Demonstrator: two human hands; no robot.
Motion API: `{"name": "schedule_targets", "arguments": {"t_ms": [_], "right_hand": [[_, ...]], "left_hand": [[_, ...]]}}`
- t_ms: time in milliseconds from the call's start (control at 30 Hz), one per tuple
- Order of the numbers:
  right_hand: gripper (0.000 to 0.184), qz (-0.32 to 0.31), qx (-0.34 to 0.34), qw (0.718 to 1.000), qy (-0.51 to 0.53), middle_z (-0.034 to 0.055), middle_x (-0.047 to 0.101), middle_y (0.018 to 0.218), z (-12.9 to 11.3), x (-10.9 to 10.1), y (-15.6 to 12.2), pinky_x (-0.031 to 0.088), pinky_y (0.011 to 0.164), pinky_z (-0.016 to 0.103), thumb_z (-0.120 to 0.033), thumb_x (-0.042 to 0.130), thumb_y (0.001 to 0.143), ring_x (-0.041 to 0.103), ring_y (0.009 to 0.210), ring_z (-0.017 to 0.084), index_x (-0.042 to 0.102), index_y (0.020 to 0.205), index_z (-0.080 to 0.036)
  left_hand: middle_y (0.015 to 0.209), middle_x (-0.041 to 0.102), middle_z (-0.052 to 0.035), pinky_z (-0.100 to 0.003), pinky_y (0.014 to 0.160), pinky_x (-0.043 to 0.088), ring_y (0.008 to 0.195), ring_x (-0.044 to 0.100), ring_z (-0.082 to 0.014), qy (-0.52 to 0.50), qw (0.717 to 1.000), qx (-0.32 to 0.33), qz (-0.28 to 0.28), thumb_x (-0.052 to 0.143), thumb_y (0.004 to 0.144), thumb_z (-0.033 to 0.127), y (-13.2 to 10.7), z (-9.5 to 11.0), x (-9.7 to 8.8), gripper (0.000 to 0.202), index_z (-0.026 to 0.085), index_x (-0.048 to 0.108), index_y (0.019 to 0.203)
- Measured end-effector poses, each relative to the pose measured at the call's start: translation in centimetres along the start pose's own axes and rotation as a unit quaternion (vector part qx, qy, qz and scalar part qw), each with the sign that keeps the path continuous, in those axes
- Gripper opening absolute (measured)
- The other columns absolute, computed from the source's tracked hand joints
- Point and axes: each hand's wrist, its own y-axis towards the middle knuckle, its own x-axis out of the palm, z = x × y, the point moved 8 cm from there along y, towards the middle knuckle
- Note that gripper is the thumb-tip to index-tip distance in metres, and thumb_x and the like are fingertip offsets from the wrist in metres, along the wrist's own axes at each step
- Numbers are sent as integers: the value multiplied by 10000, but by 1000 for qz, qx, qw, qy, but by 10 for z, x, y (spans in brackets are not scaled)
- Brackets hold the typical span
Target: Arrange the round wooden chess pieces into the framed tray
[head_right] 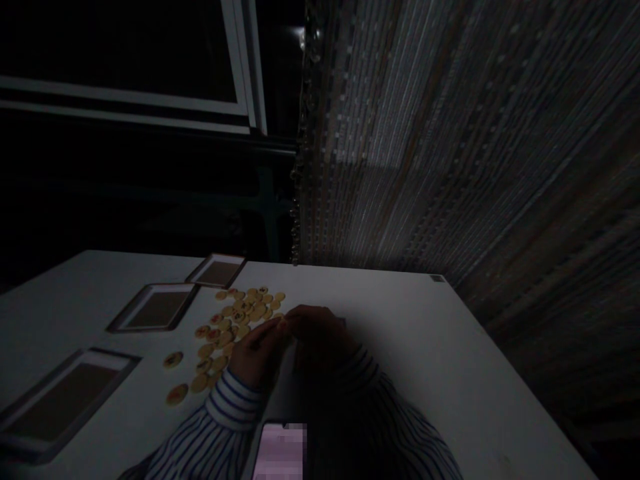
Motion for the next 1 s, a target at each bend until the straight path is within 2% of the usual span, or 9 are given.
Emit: {"name": "schedule_targets", "arguments": {"t_ms": [200, 400, 633, 867, 1000], "right_hand": [[252, 14, 24, 1000, 15, 64, 653, 808, 0, -2, 0, 468, 654, 248, -374, 554, 760, 594, 740, 150, 607, 840, -141], [226, 29, 36, 998, -31, 52, 655, 769, 5, -4, 1, 468, 618, 243, -356, 564, 750, 588, 707, 147, 618, 824, -149], [215, 41, 18, 996, -75, 46, 653, 766, -1, -6, 1, 461, 619, 240, -356, 552, 756, 580, 687, 140, 619, 823, -163], [219, 45, 23, 997, -62, 49, 644, 761, -4, -6, 1, 453, 615, 234, -347, 537, 762, 573, 692, 139, 608, 836, -153], [240, 32, 16, 999, -4, 43, 645, 776, -3, -3, 1, 459, 618, 234, -375, 537, 763, 578, 684, 131, 595, 844, -157]], "left_hand": [[798, 708, -61, -262, 648, 530, 744, 647, -196, 26, 1000, 10, -10, 689, 591, 342, -1, 4, 2, 305, 162, 693, 837], [819, 703, -64, -259, 672, 521, 769, 643, -194, 28, 999, 23, -22, 677, 600, 343, 0, 6, 2, 289, 162, 688, 825], [717, 699, -55, -260, 619, 521, 672, 642, -178, 17, 1000, -10, -20, 705, 547, 334, 0, 9, 1, 284, 153, 668, 763], [706, 687, -59, -230, 589, 498, 639, 629, -148, -31, 999, -17, -21, 732, 508, 325, 2, -7, 2, 377, 134, 641, 819], [706, 689, -81, -252, 600, 499, 648, 636, -166, -39, 999, -19, -9, 729, 515, 370, 3, -11, 1, 401, 119, 640, 814]]}}
